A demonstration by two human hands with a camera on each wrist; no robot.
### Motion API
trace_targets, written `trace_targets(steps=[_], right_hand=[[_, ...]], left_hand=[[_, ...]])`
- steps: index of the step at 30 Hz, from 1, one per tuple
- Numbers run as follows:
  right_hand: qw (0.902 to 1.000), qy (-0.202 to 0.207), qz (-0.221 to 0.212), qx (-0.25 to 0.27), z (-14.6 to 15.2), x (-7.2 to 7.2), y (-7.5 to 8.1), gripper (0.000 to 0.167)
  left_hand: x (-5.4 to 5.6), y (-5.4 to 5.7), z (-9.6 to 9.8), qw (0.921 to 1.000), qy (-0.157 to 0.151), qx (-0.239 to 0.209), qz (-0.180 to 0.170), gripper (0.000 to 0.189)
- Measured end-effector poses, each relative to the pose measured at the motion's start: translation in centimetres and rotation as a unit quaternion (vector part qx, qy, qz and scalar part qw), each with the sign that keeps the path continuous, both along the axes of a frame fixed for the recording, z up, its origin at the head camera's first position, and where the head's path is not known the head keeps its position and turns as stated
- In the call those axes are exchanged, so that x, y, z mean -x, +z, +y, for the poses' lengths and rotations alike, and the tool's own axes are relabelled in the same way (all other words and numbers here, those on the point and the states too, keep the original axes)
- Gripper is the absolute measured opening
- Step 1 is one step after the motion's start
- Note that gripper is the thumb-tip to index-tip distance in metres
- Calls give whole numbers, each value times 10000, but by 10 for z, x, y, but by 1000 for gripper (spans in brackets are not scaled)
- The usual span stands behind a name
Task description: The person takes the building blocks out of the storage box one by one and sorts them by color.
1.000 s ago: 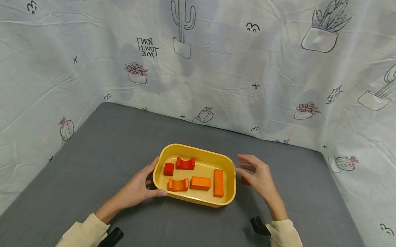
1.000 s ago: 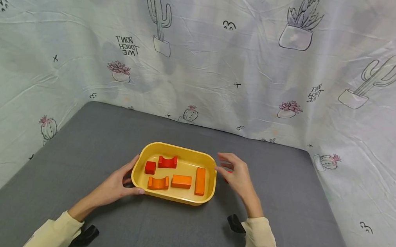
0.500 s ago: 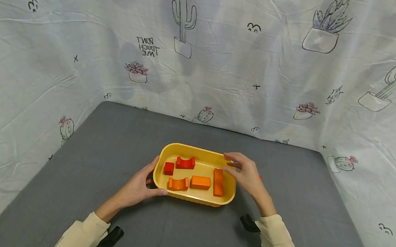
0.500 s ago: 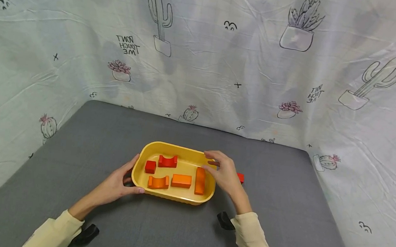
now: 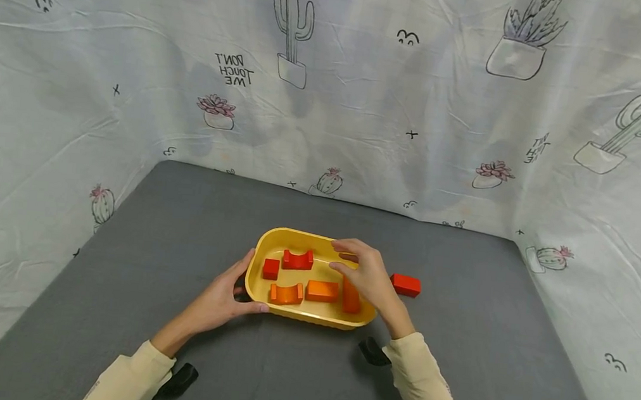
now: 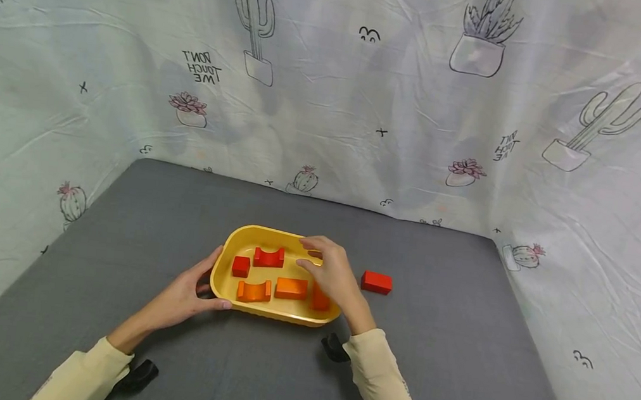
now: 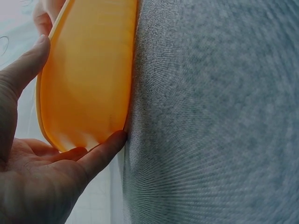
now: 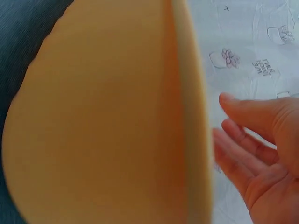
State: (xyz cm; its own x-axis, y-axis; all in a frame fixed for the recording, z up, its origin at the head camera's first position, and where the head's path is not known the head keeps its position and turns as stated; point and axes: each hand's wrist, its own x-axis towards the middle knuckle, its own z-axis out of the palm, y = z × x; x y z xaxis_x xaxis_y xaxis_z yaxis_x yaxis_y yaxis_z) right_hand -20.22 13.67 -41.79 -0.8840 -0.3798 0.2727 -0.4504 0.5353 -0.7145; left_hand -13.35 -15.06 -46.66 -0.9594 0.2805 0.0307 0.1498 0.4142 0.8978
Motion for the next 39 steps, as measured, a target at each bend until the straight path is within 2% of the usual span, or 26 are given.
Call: trace_targets(steps=[4,9,14,22,29,39], right_hand=[[9999,-168,-16,-11,-12,-3,-1,41],[9996,-92,-254,-117,-27,-3,-4,41],[9977,-14,-565,-387,-37,3,-3,40],[9931,12,-797,-859,-49,14,-2,40],[9885,62,-959,-1168,-52,19,-11,39],[9889,229,-1047,-1032,-50,24,-32,41]], left_hand=[[0,0,1,10000,7,-21,-62,116],[0,0,1,9999,34,48,-91,117],[1,0,1,10000,17,14,-84,116],[1,-2,1,10000,-45,-67,-32,116],[0,-3,0,10000,-54,-36,-16,116],[1,-4,-3,10000,-42,47,-35,116]])
